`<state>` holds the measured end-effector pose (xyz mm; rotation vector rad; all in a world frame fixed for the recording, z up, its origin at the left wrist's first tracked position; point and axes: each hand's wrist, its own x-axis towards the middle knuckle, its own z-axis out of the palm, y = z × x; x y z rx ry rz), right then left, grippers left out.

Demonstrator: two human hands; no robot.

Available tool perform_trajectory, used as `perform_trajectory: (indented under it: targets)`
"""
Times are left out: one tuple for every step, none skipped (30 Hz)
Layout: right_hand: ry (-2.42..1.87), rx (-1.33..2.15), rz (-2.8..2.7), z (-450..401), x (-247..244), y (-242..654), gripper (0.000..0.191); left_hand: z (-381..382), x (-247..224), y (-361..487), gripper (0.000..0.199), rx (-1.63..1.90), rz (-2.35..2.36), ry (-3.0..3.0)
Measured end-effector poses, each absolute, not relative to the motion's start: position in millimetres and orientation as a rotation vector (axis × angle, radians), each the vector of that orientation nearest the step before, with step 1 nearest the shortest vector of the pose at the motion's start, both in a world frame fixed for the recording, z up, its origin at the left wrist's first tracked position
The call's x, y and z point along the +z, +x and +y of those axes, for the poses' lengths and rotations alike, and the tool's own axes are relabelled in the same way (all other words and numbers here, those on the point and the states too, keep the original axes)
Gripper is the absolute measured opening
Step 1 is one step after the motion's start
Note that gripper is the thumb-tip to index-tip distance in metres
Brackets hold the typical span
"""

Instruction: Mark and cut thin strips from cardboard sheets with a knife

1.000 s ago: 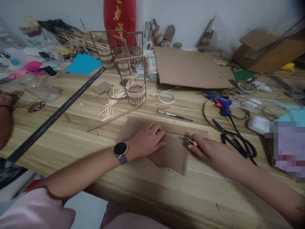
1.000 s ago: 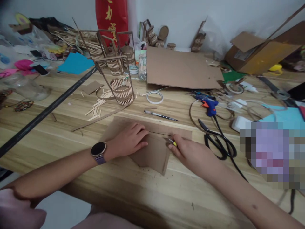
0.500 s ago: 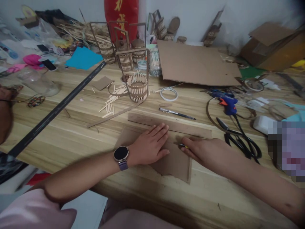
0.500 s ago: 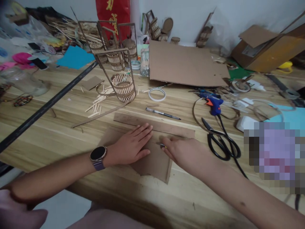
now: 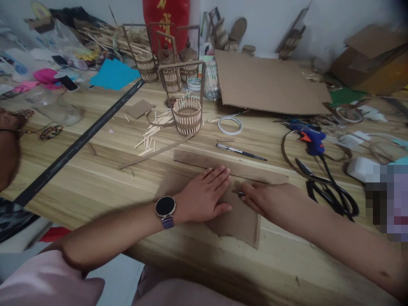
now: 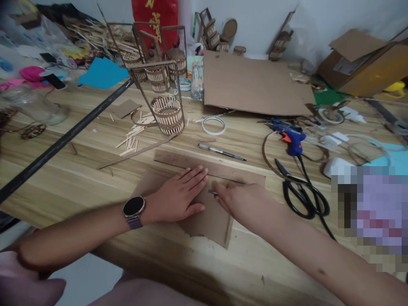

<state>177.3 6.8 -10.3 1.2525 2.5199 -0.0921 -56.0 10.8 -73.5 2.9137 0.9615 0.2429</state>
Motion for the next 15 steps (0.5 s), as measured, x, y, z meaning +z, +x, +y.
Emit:
perform_trajectory:
  targets:
    - [1.247, -0.088, 2.515, 7.1, -9.5, 176.1, 0.020, 10.8, -73.6, -55.9, 0.075, 0.250, 0.959, 2.911]
    - [1.243, -0.081, 2.510, 7.3, -8.9, 174.8, 0.021, 10.7, -73.8, -55.8, 0.075, 0.257, 0.956, 2.907]
    - [1.241, -0.070, 2.506, 7.6, -8.5, 173.3, 0.022, 10.7, -74.0, -55.8, 0.075, 0.263, 0.952, 2.902]
    - [1.241, -0.055, 2.503, 7.8, -8.3, 171.7, 0.023, 10.6, -74.1, -55.8, 0.075, 0.267, 0.951, 2.896]
    - [1.245, -0.037, 2.494, 8.1, -8.3, 170.0, 0.023, 10.6, -74.2, -55.9, 0.074, 0.270, 0.949, 2.890]
    - [1.255, -0.020, 2.479, 8.3, -8.3, 168.3, 0.023, 10.5, -74.3, -56.0, 0.074, 0.274, 0.946, 2.883]
    - [1.267, -0.005, 2.459, 8.5, -8.3, 166.8, 0.022, 10.5, -74.3, -56.2, 0.074, 0.278, 0.945, 2.876]
    - [1.280, 0.007, 2.441, 8.8, -8.1, 165.5, 0.022, 10.5, -74.2, -56.4, 0.073, 0.281, 0.945, 2.870]
    - [1.287, 0.012, 2.429, 9.0, -7.8, 164.7, 0.022, 10.4, -74.1, -56.6, 0.073, 0.286, 0.947, 2.865]
    - [1.291, 0.010, 2.424, 9.1, -7.2, 164.4, 0.024, 10.3, -73.9, -56.8, 0.073, 0.288, 0.950, 2.862]
    - [1.291, 0.005, 2.425, 9.2, -6.3, 164.8, 0.026, 10.3, -73.7, -57.0, 0.073, 0.291, 0.952, 2.861]
    - [1.281, 0.001, 2.431, 9.1, -5.4, 165.6, 0.028, 10.2, -73.5, -57.2, 0.073, 0.291, 0.954, 2.860]
    - [1.285, -0.013, 2.448, 9.0, -4.5, 167.1, 0.030, 10.1, -73.3, -57.4, 0.073, 0.290, 0.953, 2.861]
    - [1.316, -0.038, 2.480, 8.7, -3.8, 168.9, 0.030, 10.0, -73.2, -57.6, 0.073, 0.287, 0.952, 2.861]
    - [1.360, -0.071, 2.520, 8.3, -3.2, 171.2, 0.029, 9.9, -73.2, -57.8, 0.073, 0.284, 0.952, 2.862]
